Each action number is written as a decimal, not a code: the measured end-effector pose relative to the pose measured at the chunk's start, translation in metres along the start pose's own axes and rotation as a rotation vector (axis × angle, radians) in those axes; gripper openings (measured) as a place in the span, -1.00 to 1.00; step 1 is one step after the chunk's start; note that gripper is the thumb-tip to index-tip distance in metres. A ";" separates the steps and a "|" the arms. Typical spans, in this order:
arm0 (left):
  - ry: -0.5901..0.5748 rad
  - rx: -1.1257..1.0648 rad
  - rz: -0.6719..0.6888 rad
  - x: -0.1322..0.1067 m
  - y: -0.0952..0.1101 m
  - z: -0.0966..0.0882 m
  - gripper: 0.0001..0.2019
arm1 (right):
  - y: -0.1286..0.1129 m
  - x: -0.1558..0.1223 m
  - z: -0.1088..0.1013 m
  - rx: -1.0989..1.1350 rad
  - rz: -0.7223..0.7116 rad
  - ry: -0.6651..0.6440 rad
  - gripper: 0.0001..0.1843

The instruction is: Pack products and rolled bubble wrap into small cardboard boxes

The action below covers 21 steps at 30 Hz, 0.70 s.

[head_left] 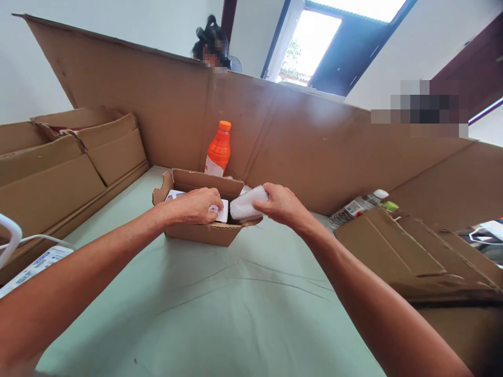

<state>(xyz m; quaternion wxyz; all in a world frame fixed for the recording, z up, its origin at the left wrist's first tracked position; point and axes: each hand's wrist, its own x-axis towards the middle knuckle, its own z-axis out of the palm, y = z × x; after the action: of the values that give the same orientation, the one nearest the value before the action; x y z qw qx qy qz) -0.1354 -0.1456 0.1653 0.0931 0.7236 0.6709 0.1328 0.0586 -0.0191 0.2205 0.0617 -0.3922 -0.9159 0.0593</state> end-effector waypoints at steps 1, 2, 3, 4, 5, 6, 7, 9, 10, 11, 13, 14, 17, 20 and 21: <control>-0.003 -0.002 -0.008 0.000 0.000 -0.001 -0.65 | -0.008 0.001 -0.003 -0.054 -0.014 -0.026 -0.91; -0.006 -0.006 -0.014 0.000 0.001 -0.001 -0.65 | -0.018 0.003 -0.005 -0.102 -0.028 -0.053 -0.90; -0.010 -0.010 -0.019 0.001 0.001 -0.002 -0.65 | -0.029 0.006 -0.005 -0.139 -0.043 -0.093 -0.88; -0.016 -0.012 -0.023 0.001 0.002 -0.003 -0.66 | -0.040 0.008 -0.004 -0.164 -0.057 -0.139 -0.87; -0.019 -0.011 -0.026 0.001 0.003 -0.003 -0.66 | -0.049 0.011 -0.002 -0.179 -0.069 -0.182 -0.86; -0.021 -0.008 -0.029 0.001 0.003 -0.004 -0.66 | -0.056 0.013 0.000 -0.186 -0.076 -0.223 -0.86; -0.020 -0.004 -0.034 0.000 0.004 -0.004 -0.66 | -0.060 0.015 0.002 -0.183 -0.075 -0.266 -0.86; -0.019 -0.002 -0.043 -0.001 0.005 -0.004 -0.65 | -0.060 0.015 0.005 -0.169 -0.049 -0.339 -0.86; -0.018 -0.004 -0.046 -0.001 0.005 -0.004 -0.66 | -0.056 0.014 0.006 -0.161 -0.035 -0.371 -0.85; -0.018 -0.006 -0.047 -0.001 0.005 -0.003 -0.66 | -0.051 0.012 0.005 -0.159 -0.027 -0.393 -0.81; -0.020 -0.010 -0.044 -0.001 0.005 -0.003 -0.68 | -0.039 0.008 0.004 -0.177 -0.036 -0.360 -0.65; -0.021 -0.012 -0.041 -0.001 0.005 -0.003 -0.68 | -0.035 0.006 0.004 -0.195 -0.045 -0.314 -0.58; -0.025 -0.016 -0.035 0.001 0.003 -0.004 -0.69 | -0.034 0.003 0.010 -0.256 -0.065 -0.184 -0.56; -0.026 -0.019 -0.038 0.002 0.002 -0.004 -0.68 | -0.045 0.006 0.023 -0.285 -0.087 -0.203 -0.61; -0.024 -0.021 -0.040 0.002 0.001 -0.003 -0.67 | -0.049 0.007 0.026 -0.285 -0.095 -0.222 -0.64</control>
<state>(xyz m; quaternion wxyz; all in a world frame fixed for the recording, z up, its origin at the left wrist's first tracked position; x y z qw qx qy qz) -0.1350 -0.1442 0.1690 0.1111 0.7106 0.6826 0.1293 0.0148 -0.0496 0.2030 -0.0931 -0.3442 -0.9338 -0.0313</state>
